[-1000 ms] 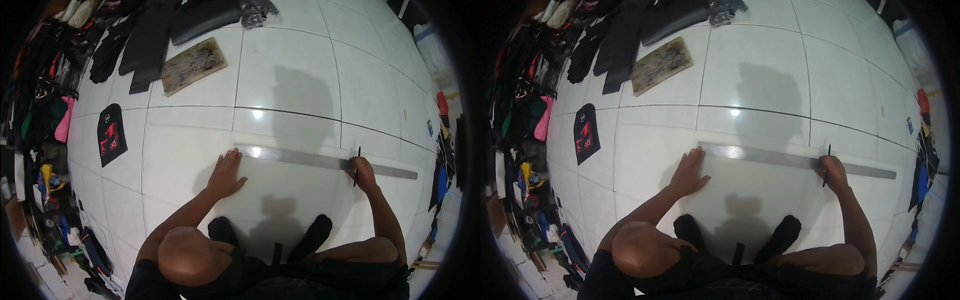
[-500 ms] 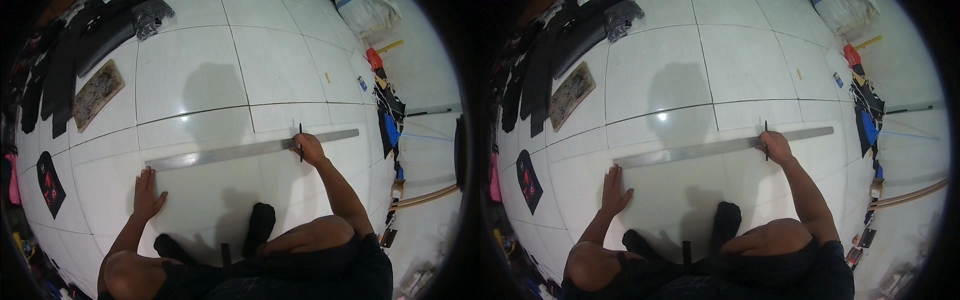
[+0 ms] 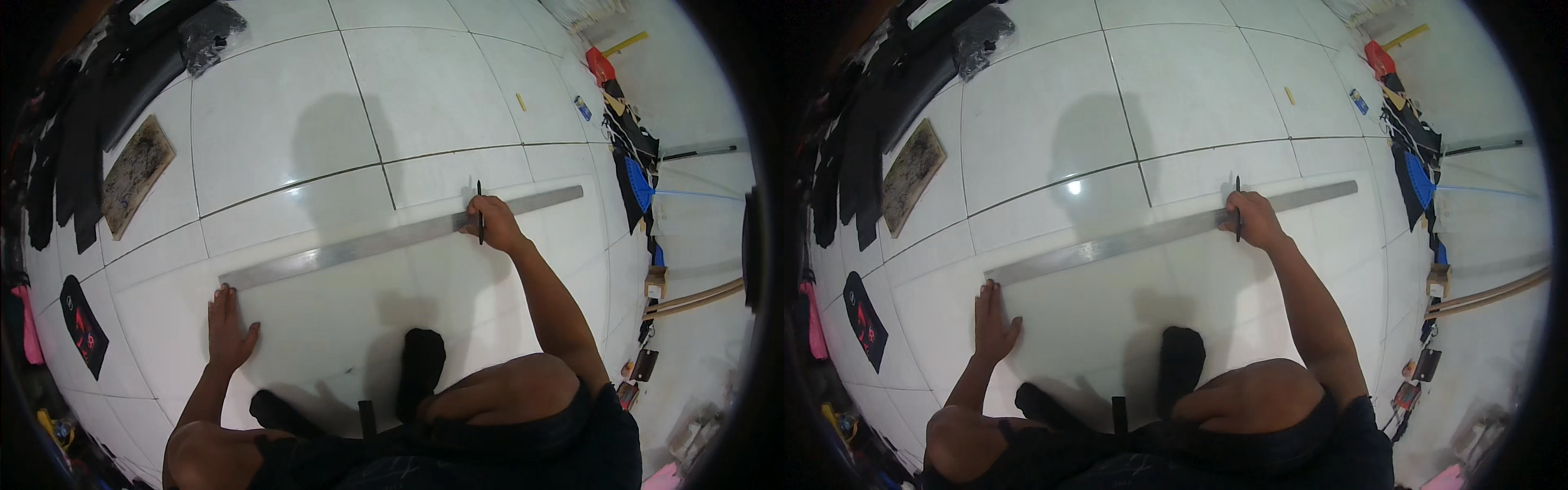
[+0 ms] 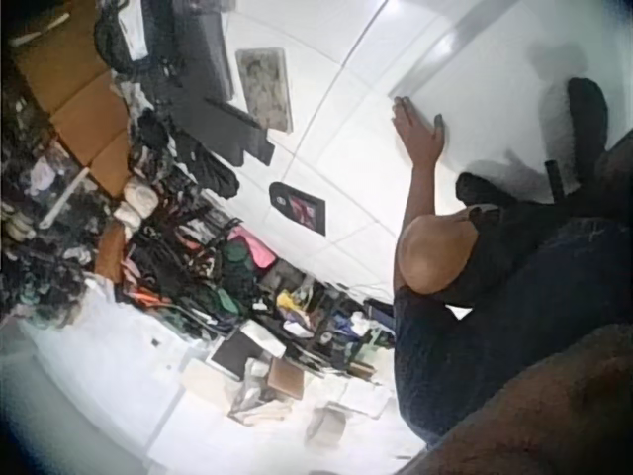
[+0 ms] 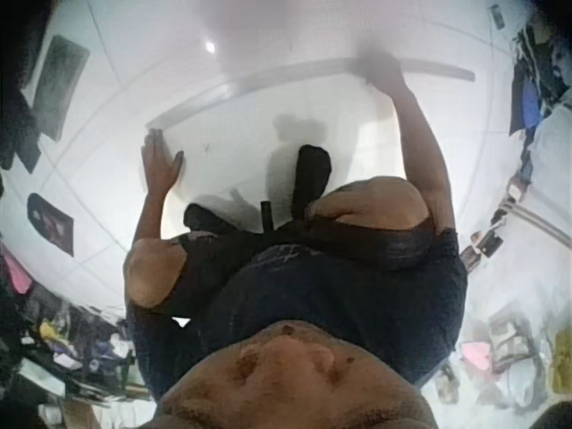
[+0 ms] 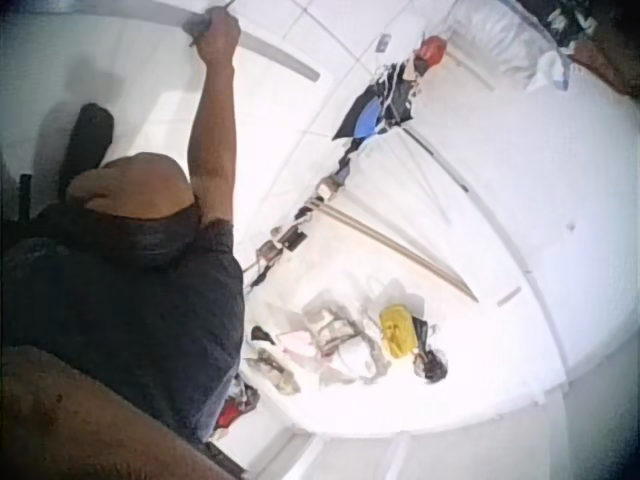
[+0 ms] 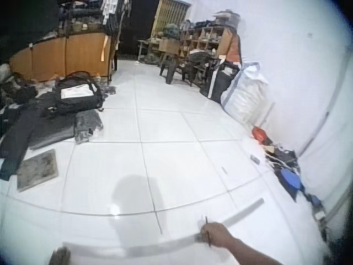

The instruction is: The person uses a straightedge and a pen to mark lines on a large piece of white fabric spread on the floor.

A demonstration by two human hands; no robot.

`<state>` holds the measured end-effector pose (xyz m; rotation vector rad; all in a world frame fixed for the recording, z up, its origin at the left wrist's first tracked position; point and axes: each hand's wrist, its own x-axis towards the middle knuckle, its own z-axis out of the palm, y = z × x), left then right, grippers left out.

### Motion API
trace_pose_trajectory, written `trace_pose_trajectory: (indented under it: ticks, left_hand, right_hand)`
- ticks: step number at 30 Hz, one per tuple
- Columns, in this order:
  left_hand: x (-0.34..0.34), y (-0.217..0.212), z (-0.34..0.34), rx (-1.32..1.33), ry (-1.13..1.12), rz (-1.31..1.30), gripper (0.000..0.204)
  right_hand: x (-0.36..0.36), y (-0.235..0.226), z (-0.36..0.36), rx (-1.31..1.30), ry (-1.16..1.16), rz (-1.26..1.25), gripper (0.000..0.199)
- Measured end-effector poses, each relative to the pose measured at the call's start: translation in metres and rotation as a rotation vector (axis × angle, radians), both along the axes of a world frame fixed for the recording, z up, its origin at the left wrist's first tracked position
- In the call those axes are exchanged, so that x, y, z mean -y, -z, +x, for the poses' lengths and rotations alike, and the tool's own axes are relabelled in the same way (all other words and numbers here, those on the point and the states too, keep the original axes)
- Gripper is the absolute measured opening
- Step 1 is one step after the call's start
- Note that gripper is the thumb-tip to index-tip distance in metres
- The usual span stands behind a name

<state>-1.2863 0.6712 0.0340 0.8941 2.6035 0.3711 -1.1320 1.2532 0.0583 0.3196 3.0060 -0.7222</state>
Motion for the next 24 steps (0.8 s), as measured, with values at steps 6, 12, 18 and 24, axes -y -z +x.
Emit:
trace_pose_trajectory:
  ticks: [6,12,18,24]
  left_hand:
    - [-0.001,0.002,0.000,-0.017,0.018,0.013,0.087]
    - [-0.002,0.002,-0.001,-0.035,0.026,0.032,0.087]
    - [-0.001,0.004,0.000,-0.050,0.030,0.039,0.086]
    - [-0.003,0.003,0.001,-0.045,0.034,0.031,0.085]
  right_hand:
    - [0.003,-0.001,0.005,-0.019,0.063,-0.045,0.045]
    - [0.030,0.003,-0.001,-0.122,0.158,-0.204,0.029]
    - [0.102,0.006,-0.024,-0.141,0.164,-0.846,0.036]
    - [0.117,0.025,-0.042,-0.068,0.320,-0.795,0.021]
